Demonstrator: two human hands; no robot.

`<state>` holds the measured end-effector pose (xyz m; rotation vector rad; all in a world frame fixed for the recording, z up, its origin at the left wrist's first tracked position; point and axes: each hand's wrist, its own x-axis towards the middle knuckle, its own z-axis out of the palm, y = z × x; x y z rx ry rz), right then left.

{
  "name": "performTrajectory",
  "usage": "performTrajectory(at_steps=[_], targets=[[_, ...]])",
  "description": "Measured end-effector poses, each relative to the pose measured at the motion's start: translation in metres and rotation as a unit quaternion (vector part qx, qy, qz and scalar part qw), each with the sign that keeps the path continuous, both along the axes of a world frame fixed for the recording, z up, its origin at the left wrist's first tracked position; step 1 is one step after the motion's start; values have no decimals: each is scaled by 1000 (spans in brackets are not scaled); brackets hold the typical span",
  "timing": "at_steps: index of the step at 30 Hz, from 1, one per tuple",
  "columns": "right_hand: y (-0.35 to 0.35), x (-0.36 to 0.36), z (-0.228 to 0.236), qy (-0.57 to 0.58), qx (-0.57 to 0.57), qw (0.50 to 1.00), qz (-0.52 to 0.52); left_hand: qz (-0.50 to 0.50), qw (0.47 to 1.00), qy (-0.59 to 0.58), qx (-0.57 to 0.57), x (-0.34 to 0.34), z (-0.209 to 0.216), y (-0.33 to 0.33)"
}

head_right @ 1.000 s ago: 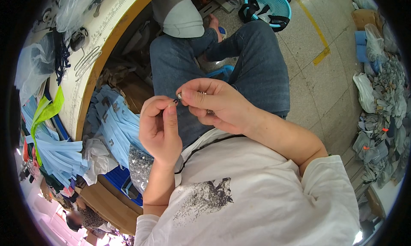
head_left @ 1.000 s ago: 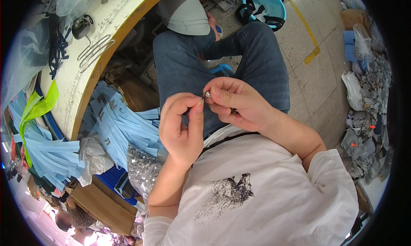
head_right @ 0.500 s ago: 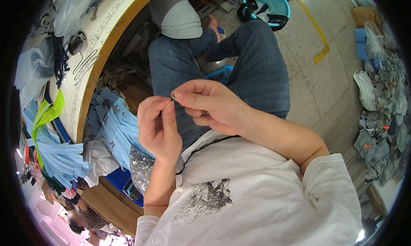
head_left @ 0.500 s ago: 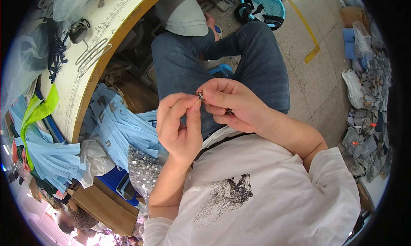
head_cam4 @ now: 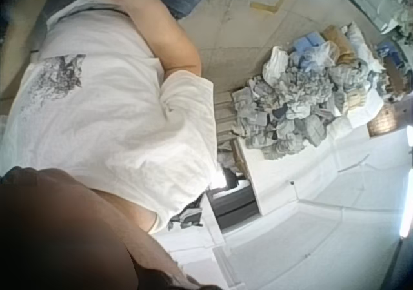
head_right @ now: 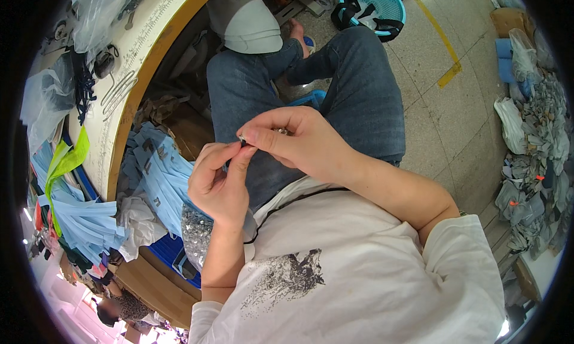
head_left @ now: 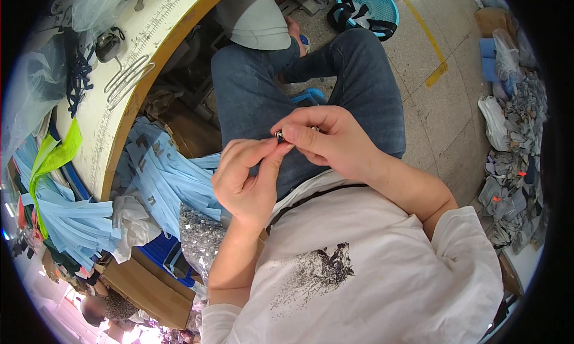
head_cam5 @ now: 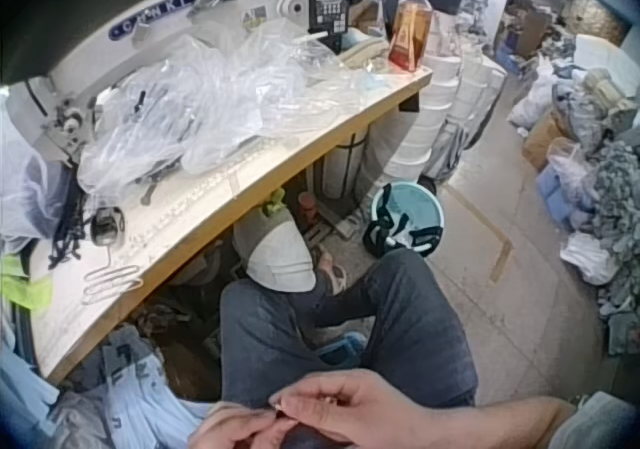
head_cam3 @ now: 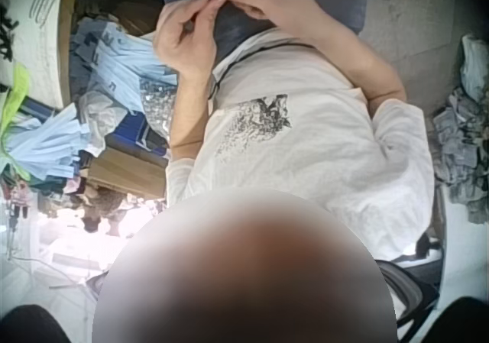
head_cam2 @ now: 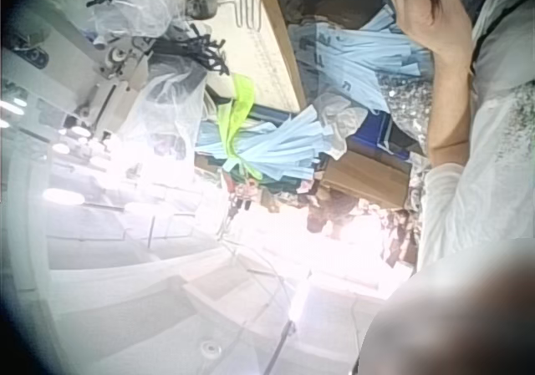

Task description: Assembling small metal fasteners and buckles onto fabric straps at a workshop bench.

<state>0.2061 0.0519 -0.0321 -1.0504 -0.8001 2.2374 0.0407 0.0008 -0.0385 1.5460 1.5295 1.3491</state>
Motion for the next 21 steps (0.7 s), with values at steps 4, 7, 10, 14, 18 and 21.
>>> performTrajectory(at_steps=[4, 7, 10, 14, 18, 21], targets=[[1, 1, 1, -31, 79, 996, 10, -5, 999, 22, -41, 0, 10, 3], [1, 1, 0, -31, 57, 998, 3, -34, 995, 93, -26, -2, 12, 8], [2, 2, -2, -17, 38, 999, -4, -50, 993, 102, -17, -1, 10, 4], [-2, 2, -5, 9, 8, 999, -34, -21, 999, -21, -36, 2, 4, 3], [-3, 0, -6, 25, 3, 999, -30, -19, 975, -208, -77, 3, -2, -3], [-1, 2, -5, 12, 16, 999, -25, -79, 972, -211, -69, -4, -1, -1]])
